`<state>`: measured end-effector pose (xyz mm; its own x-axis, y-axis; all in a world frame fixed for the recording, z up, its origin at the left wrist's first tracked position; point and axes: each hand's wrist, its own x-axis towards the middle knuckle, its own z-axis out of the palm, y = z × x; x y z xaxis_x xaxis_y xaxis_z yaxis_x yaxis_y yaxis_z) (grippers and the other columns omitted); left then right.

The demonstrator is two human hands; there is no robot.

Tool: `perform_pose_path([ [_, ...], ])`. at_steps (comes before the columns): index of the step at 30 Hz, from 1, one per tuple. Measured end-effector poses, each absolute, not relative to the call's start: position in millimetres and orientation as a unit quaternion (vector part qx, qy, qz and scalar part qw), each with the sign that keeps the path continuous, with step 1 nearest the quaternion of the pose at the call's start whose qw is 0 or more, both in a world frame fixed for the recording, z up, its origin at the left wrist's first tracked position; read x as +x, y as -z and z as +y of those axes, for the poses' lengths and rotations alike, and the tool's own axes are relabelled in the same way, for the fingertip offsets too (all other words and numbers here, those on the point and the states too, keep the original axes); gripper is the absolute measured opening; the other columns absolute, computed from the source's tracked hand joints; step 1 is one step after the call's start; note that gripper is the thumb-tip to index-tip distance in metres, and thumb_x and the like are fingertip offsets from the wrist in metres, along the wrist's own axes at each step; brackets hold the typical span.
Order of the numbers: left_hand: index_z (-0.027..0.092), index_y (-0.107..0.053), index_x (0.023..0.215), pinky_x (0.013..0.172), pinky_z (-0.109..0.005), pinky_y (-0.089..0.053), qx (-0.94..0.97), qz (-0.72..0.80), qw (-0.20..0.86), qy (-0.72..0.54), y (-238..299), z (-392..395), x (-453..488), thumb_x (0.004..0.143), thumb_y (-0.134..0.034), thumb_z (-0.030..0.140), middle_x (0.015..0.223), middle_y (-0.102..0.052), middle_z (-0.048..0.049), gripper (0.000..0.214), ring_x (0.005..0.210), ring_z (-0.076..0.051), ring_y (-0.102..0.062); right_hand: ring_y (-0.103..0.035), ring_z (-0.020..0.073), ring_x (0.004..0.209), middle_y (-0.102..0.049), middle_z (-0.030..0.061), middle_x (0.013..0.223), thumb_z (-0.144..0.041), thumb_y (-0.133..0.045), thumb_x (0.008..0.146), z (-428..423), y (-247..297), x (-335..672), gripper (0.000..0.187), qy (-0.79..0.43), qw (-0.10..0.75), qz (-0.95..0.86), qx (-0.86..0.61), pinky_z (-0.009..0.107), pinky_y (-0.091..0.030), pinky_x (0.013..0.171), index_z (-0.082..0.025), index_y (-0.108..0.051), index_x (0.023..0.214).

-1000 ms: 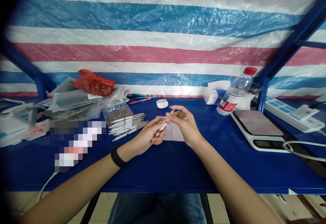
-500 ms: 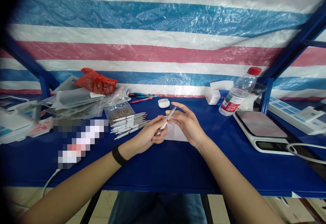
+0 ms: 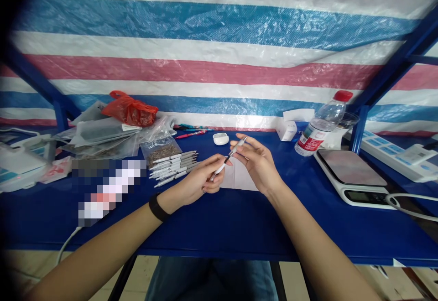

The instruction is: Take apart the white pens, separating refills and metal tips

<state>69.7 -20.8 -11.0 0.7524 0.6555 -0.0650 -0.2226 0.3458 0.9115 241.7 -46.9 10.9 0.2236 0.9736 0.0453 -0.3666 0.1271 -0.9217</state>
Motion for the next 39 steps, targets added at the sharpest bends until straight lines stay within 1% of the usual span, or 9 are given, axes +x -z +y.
perform_pose_path([
  [8,0.019,-0.059,0.096,0.040,-0.016,-0.016,0.526,0.221,0.785,-0.243,9.8,-25.1,69.7,0.103,-0.052,0.039,0.057,-0.041,0.0077,0.022,0.039,-0.002,-0.018,-0.064,0.0111,0.075,-0.072,-0.0044,0.088,-0.029,-0.092,0.060,-43.2,-20.2,264.1,0.029,-0.457,0.731,-0.305,-0.405,0.026,-0.055,0.079,-0.028,-0.072,0.081],
  [13,0.019,-0.058,0.097,0.041,-0.016,-0.015,0.520,0.246,0.777,-0.257,8.6,-25.0,70.2,0.104,-0.049,0.036,0.057,-0.040,0.0081,0.020,0.039,-0.003,-0.017,-0.065,0.0136,0.075,-0.074,-0.0008,0.086,-0.037,-0.097,0.053,-46.1,-19.5,260.2,0.035,-0.467,0.665,-0.352,-0.465,0.025,-0.050,0.065,-0.025,-0.071,0.073],
  [19,0.021,-0.053,0.092,0.042,-0.018,-0.014,0.536,0.267,0.762,-0.246,9.3,-25.1,71.9,0.103,-0.047,0.039,0.058,-0.039,0.0083,0.023,0.040,-0.004,-0.014,-0.061,0.0127,0.067,-0.070,-0.0021,0.074,-0.041,-0.098,0.049,-45.6,-12.2,244.9,0.040,-0.441,0.637,-0.405,-0.486,0.028,-0.049,0.065,-0.023,-0.069,0.071],
  [22,0.021,-0.055,0.095,0.044,-0.020,-0.017,0.603,0.300,0.693,-0.258,9.8,-23.3,71.1,0.103,-0.043,0.041,0.058,-0.037,0.0082,0.025,0.042,-0.006,-0.019,-0.059,0.0129,0.063,-0.069,-0.0023,0.073,-0.040,-0.094,0.050,-42.0,-11.4,251.8,0.039,-0.384,0.672,-0.397,-0.494,0.030,-0.048,0.062,-0.024,-0.066,0.070],
  [24,0.021,-0.057,0.093,0.049,-0.022,-0.023,0.676,0.348,0.574,-0.305,9.2,-20.0,68.5,0.102,-0.044,0.038,0.060,-0.039,0.0069,0.024,0.047,-0.009,-0.030,-0.058,0.0126,0.060,-0.069,-0.0023,0.071,-0.039,-0.093,0.048,-39.8,-10.5,258.6,0.040,-0.346,0.677,-0.391,-0.519,0.029,-0.046,0.061,-0.024,-0.064,0.069],
  [27,0.021,-0.058,0.091,0.056,-0.025,-0.027,0.745,0.419,0.374,-0.361,6.8,-12.2,62.7,0.100,-0.046,0.031,0.060,-0.043,0.0058,0.018,0.055,-0.012,-0.042,-0.058,0.0144,0.058,-0.069,-0.0015,0.066,-0.042,-0.091,0.049,-38.5,-5.0,261.3,0.039,-0.325,0.610,-0.433,-0.578,0.030,-0.044,0.059,-0.023,-0.063,0.069],
  [29,0.021,-0.059,0.094,0.058,-0.026,-0.027,0.757,0.446,0.303,-0.368,4.8,-7.0,58.9,0.099,-0.045,0.030,0.059,-0.044,0.0064,0.018,0.054,-0.013,-0.044,-0.061,0.0171,0.059,-0.069,-0.0008,0.063,-0.042,-0.086,0.055,-38.9,0.7,255.2,0.033,-0.323,0.531,-0.487,-0.614,0.032,-0.045,0.061,-0.023,-0.064,0.070],
  [33,0.021,-0.061,0.097,0.059,-0.026,-0.029,0.763,0.463,0.261,-0.368,2.6,-1.6,55.5,0.100,-0.043,0.032,0.057,-0.044,0.0069,0.021,0.053,-0.014,-0.046,-0.069,0.0209,0.066,-0.071,-0.0014,0.064,-0.031,-0.076,0.066,-40.2,8.6,235.2,0.017,-0.272,0.410,-0.553,-0.672,0.033,-0.047,0.067,-0.025,-0.061,0.070],
  [39,0.021,-0.062,0.097,0.055,-0.026,-0.027,0.773,0.458,0.253,-0.358,4.2,-2.5,56.6,0.101,-0.044,0.032,0.054,-0.042,0.0076,0.022,0.049,-0.013,-0.044,-0.070,0.0219,0.067,-0.072,-0.0018,0.064,-0.025,-0.078,0.065,-36.5,8.0,228.7,0.017,-0.237,0.331,-0.564,-0.718,0.033,-0.048,0.067,-0.026,-0.061,0.067],
])
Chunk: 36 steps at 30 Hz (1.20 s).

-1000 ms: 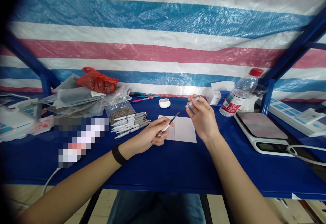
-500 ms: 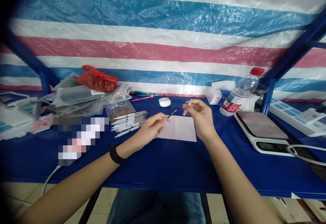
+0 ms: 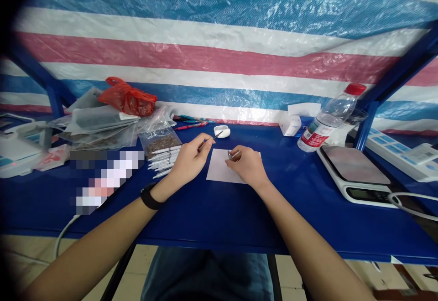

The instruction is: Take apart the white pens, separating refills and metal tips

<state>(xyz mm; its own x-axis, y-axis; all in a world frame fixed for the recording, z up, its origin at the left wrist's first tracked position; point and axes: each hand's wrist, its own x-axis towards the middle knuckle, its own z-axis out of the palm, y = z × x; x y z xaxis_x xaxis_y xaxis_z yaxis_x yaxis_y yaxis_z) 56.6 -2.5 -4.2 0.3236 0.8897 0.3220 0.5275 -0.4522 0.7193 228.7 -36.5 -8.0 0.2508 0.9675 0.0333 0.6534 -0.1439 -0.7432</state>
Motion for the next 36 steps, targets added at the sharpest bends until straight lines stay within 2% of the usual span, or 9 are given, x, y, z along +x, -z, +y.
perform_pose_path([
  [4,0.021,-0.062,0.095,0.055,-0.026,-0.027,0.778,0.450,0.256,-0.357,5.5,-2.9,56.9,0.100,-0.045,0.031,0.054,-0.042,0.0077,0.020,0.049,-0.012,-0.043,-0.069,0.0223,0.067,-0.071,-0.0008,0.063,-0.026,-0.080,0.063,-32.7,10.0,237.5,0.016,-0.257,0.351,-0.558,-0.707,0.034,-0.048,0.067,-0.025,-0.064,0.067],
  [7,0.021,-0.062,0.094,0.055,-0.026,-0.027,0.777,0.444,0.268,-0.358,6.1,-2.6,56.7,0.100,-0.046,0.030,0.055,-0.042,0.0078,0.019,0.049,-0.012,-0.042,-0.066,0.0215,0.068,-0.072,0.0012,0.067,-0.033,-0.081,0.063,-31.2,10.5,245.7,0.017,-0.294,0.414,-0.533,-0.676,0.035,-0.046,0.068,-0.024,-0.068,0.070],
  [12,0.021,-0.059,0.090,0.058,-0.026,-0.030,0.763,0.423,0.338,-0.354,9.4,-2.3,58.6,0.100,-0.046,0.029,0.059,-0.044,0.0066,0.019,0.055,-0.013,-0.045,-0.058,0.0161,0.068,-0.071,0.0020,0.075,-0.047,-0.091,0.050,-34.2,1.3,248.8,0.038,-0.412,0.538,-0.450,-0.582,0.033,-0.046,0.068,-0.022,-0.072,0.072],
  [16,0.021,-0.057,0.091,0.057,-0.026,-0.034,0.756,0.382,0.418,-0.328,13.6,-7.1,64.3,0.101,-0.045,0.033,0.060,-0.046,0.0064,0.020,0.056,-0.012,-0.045,-0.056,0.0144,0.074,-0.070,0.0013,0.084,-0.053,-0.094,0.048,-38.4,-2.7,238.5,0.046,-0.470,0.576,-0.413,-0.527,0.031,-0.047,0.070,-0.023,-0.074,0.077],
  [23,0.021,-0.055,0.093,0.054,-0.023,-0.039,0.755,0.346,0.463,-0.310,14.7,-15.6,72.1,0.102,-0.045,0.036,0.061,-0.052,0.0068,0.020,0.051,-0.010,-0.048,-0.055,0.0147,0.071,-0.063,0.0006,0.081,-0.049,-0.082,0.066,-36.0,1.5,236.0,0.033,-0.426,0.595,-0.454,-0.508,0.032,-0.051,0.072,-0.024,-0.060,0.068],
  [27,0.022,-0.055,0.099,0.052,-0.023,-0.043,0.761,0.343,0.462,-0.299,13.3,-14.3,67.6,0.101,-0.048,0.038,0.062,-0.056,0.0074,0.018,0.044,-0.009,-0.052,-0.056,0.0131,0.068,-0.059,-0.0013,0.072,-0.035,-0.085,0.062,-37.2,-14.6,262.0,0.032,-0.376,0.686,-0.370,-0.501,0.028,-0.051,0.067,-0.023,-0.055,0.062],
  [29,0.022,-0.054,0.100,0.052,-0.023,-0.043,0.771,0.353,0.434,-0.305,12.9,-13.3,64.5,0.101,-0.048,0.037,0.063,-0.058,0.0071,0.016,0.045,-0.009,-0.055,-0.055,0.0112,0.066,-0.057,-0.0027,0.070,-0.030,-0.087,0.058,-41.2,-24.8,277.0,0.030,-0.347,0.725,-0.331,-0.495,0.025,-0.050,0.064,-0.023,-0.058,0.063],
  [32,0.023,-0.052,0.097,0.053,-0.023,-0.041,0.787,0.374,0.393,-0.295,12.4,-13.5,62.2,0.101,-0.047,0.035,0.061,-0.062,0.0068,0.013,0.046,-0.011,-0.057,-0.057,0.0124,0.066,-0.062,-0.0007,0.073,-0.033,-0.088,0.057,-48.0,-31.6,286.4,0.028,-0.383,0.657,-0.371,-0.533,0.025,-0.049,0.058,-0.023,-0.063,0.063],
  [36,0.024,-0.049,0.092,0.052,-0.024,-0.035,0.807,0.400,0.361,-0.240,10.2,-17.8,64.0,0.099,-0.051,0.031,0.058,-0.065,0.0071,0.010,0.043,-0.012,-0.053,-0.058,0.0133,0.062,-0.065,0.0012,0.070,-0.034,-0.086,0.058,-53.3,-20.2,268.0,0.024,-0.484,0.456,-0.482,-0.570,0.027,-0.050,0.058,-0.019,-0.070,0.066],
])
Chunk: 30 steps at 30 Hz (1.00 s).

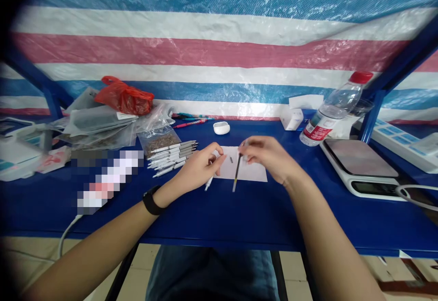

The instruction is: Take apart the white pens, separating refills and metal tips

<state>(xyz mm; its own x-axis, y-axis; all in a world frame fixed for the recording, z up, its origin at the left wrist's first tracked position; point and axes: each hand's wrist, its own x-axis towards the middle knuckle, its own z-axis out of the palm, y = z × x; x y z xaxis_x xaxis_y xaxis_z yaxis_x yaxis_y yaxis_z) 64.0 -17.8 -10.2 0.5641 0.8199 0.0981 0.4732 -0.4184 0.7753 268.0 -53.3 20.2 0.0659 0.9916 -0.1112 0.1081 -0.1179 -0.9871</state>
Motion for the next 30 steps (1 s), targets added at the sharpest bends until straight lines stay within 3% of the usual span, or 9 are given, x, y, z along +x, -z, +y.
perform_pose_path([
  [4,0.024,-0.048,0.088,0.050,-0.025,-0.030,0.814,0.426,0.337,-0.206,6.9,-21.5,65.7,0.097,-0.051,0.024,0.051,-0.058,0.0087,0.010,0.041,-0.013,-0.051,-0.061,0.0140,0.062,-0.062,-0.0008,0.061,-0.030,-0.081,0.066,-56.3,-5.0,245.0,0.016,-0.514,0.335,-0.533,-0.582,0.027,-0.054,0.061,-0.019,-0.069,0.065],
  [10,0.024,-0.052,0.088,0.049,-0.027,-0.026,0.841,0.424,0.298,-0.155,10.2,-20.6,63.2,0.094,-0.052,0.021,0.045,-0.047,0.0100,0.007,0.039,-0.015,-0.047,-0.065,0.0142,0.060,-0.065,-0.0008,0.062,-0.027,-0.083,0.066,-58.0,-3.3,244.7,0.013,-0.535,0.313,-0.530,-0.579,0.027,-0.057,0.061,-0.019,-0.073,0.069],
  [15,0.024,-0.055,0.088,0.052,-0.028,-0.030,0.852,0.429,0.280,-0.113,9.0,-22.5,61.5,0.094,-0.056,0.026,0.055,-0.059,0.0054,0.006,0.051,-0.018,-0.058,-0.066,0.0158,0.056,-0.066,-0.0013,0.059,-0.031,-0.085,0.067,-58.9,-6.7,252.8,0.020,-0.525,0.278,-0.566,-0.571,0.027,-0.056,0.056,-0.019,-0.075,0.080],
  [21,0.024,-0.057,0.088,0.056,-0.028,-0.032,0.862,0.414,0.283,-0.070,5.6,-24.3,59.2,0.093,-0.054,0.021,0.061,-0.063,0.0039,0.007,0.057,-0.019,-0.060,-0.068,0.0183,0.054,-0.063,-0.0051,0.054,-0.032,-0.086,0.068,-64.0,-7.1,253.7,0.030,-0.550,0.189,-0.587,-0.563,0.026,-0.056,0.051,-0.022,-0.065,0.087],
  [30,0.024,-0.056,0.090,0.059,-0.029,-0.033,0.870,0.400,0.273,-0.091,6.4,-19.1,54.3,0.089,-0.059,0.024,0.064,-0.063,0.0037,0.003,0.060,-0.020,-0.060,-0.068,0.0181,0.053,-0.072,0.0022,0.064,-0.048,-0.081,0.077,-62.2,-6.3,257.1,0.033,-0.508,0.231,-0.579,-0.594,0.029,-0.056,0.055,-0.022,-0.060,0.079],
])
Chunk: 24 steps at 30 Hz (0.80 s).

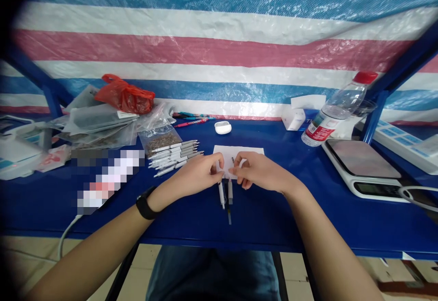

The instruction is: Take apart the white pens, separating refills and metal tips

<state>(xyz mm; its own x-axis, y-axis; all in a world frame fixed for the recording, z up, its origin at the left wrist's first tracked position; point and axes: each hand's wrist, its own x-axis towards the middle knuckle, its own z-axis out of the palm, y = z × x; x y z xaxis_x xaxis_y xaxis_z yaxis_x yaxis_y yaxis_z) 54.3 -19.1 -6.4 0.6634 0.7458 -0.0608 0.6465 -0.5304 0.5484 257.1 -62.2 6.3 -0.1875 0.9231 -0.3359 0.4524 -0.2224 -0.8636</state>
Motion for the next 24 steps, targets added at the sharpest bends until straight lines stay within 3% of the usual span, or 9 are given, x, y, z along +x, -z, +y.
perform_pose_path([
  [4,0.024,-0.056,0.091,0.064,-0.030,-0.038,0.881,0.374,0.276,-0.089,8.8,-18.9,53.1,0.083,-0.062,0.019,0.067,-0.065,0.0044,0.011,0.060,-0.019,-0.059,-0.066,0.0158,0.052,-0.071,0.0023,0.064,-0.051,-0.079,0.078,-58.2,-5.2,260.0,0.035,-0.473,0.292,-0.578,-0.597,0.028,-0.054,0.054,-0.021,-0.062,0.073],
  [8,0.025,-0.058,0.094,0.065,-0.030,-0.039,0.888,0.349,0.282,-0.103,6.1,-19.1,52.8,0.087,-0.059,0.023,0.069,-0.067,0.0035,0.008,0.064,-0.019,-0.061,-0.064,0.0145,0.052,-0.069,0.0018,0.063,-0.051,-0.080,0.077,-55.0,-4.7,259.2,0.034,-0.448,0.329,-0.564,-0.611,0.027,-0.054,0.054,-0.020,-0.066,0.074],
  [14,0.023,-0.061,0.091,0.060,-0.031,-0.032,0.857,0.499,0.080,-0.096,-10.9,-3.0,31.7,0.087,-0.059,0.022,0.074,-0.065,-0.0046,0.004,0.078,-0.028,-0.065,-0.062,0.0146,0.054,-0.067,0.0024,0.060,-0.051,-0.079,0.077,-52.2,-4.5,258.7,0.036,-0.414,0.381,-0.536,-0.629,0.027,-0.052,0.052,-0.020,-0.064,0.069],
  [17,0.023,-0.062,0.085,0.060,-0.031,-0.034,0.849,0.523,0.060,-0.045,-12.3,3.4,22.0,0.083,-0.063,0.020,0.078,-0.067,-0.0068,0.003,0.083,-0.031,-0.067,-0.060,0.0137,0.054,-0.066,0.0020,0.061,-0.052,-0.077,0.077,-51.7,-4.1,259.1,0.036,-0.394,0.388,-0.538,-0.636,0.027,-0.049,0.053,-0.020,-0.063,0.069],
  [24,0.020,-0.068,0.092,0.066,-0.032,-0.042,0.828,0.558,0.055,0.013,-15.9,-0.1,28.6,0.085,-0.061,0.019,0.096,-0.075,-0.0112,0.010,0.094,-0.031,-0.071,-0.058,0.0139,0.057,-0.066,0.0010,0.063,-0.055,-0.073,0.077,-50.7,-2.9,260.7,0.037,-0.368,0.370,-0.557,-0.646,0.030,-0.047,0.060,-0.020,-0.064,0.071],
])
